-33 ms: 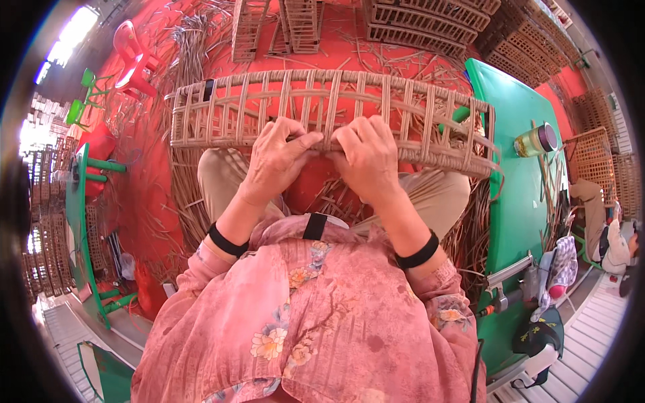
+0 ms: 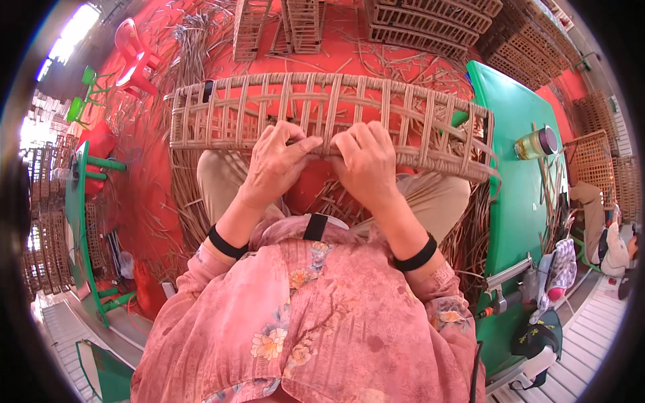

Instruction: Weaving bamboo strips into a wooden frame to create a basket or furniture component.

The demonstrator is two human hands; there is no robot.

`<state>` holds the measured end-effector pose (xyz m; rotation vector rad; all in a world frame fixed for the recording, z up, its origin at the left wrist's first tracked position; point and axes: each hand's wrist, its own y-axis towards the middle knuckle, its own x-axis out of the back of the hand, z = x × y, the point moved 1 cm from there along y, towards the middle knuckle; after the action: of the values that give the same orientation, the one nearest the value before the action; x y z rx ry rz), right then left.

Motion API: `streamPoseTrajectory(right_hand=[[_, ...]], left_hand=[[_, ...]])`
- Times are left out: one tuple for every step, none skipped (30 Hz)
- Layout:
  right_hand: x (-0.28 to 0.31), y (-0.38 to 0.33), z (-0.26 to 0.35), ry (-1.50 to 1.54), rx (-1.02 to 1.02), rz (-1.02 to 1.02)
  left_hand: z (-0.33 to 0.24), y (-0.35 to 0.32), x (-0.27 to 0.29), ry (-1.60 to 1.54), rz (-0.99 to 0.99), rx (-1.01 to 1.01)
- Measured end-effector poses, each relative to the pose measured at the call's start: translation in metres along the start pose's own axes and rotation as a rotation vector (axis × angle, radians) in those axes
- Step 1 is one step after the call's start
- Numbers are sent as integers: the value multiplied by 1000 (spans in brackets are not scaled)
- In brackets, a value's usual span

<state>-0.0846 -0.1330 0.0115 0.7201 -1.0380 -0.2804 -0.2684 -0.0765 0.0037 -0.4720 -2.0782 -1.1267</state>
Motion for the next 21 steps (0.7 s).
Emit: streamPoseTrajectory(right_hand=[[-6, -4, 3, 8, 4, 8], [-11, -8, 6, 7, 8, 2], [-16, -9, 8, 7, 11, -5], [-21, -9, 13, 24, 11, -21], [-24, -8, 16, 34, 10, -13], [-27, -4, 17, 27, 34, -32], [-28, -2, 17, 19, 57, -51], [-30, 0, 16, 14, 62, -46], [-32, 1, 14, 18, 58, -42], [-34, 3, 11, 4, 68, -62], [-34, 4, 8, -14, 78, -83], [-31, 1, 6, -60, 56, -42], [-26, 0, 4, -64, 54, -43], [-18, 1, 2, -69, 60, -64], [-10, 1, 0, -76, 66, -85], [0, -2, -6, -84, 67, -84], [12, -8, -15, -161, 23, -72], [21, -13, -25, -236, -21, -61], [30, -17, -33, -244, -27, -58], [38, -21, -41, -263, -30, -10], [43, -24, -46, -280, -32, 37]], left_hand=[[1, -6, 1, 3, -1, 11], [2, -12, 2, 20, 1, 13], [4, -16, 3, 38, 5, 15], [8, -22, 3, 40, 9, 27], [13, -26, 3, 37, -18, 23], [18, -28, 3, 33, -45, 17], [19, -27, 4, 34, -39, 27], [20, -24, 6, 41, -58, 17], [20, -22, 6, 48, -77, 4], [23, -20, 5, 60, -84, 1], [24, -19, 2, 55, -82, 0], [25, -18, -2, 88, -111, -33], [26, -15, -4, 124, -142, -65], [25, -13, -5, 120, -143, -69], [24, -11, -5, 163, -162, -68], [20, -8, -4, 203, -185, -65], [14, -5, -3, 196, -186, -66], [8, 0, 0, 200, -159, 0], [1, 5, 1, 201, -129, 64], [-7, 12, -1, 148, -136, 51], [-12, 17, -8, 140, -134, 47]])
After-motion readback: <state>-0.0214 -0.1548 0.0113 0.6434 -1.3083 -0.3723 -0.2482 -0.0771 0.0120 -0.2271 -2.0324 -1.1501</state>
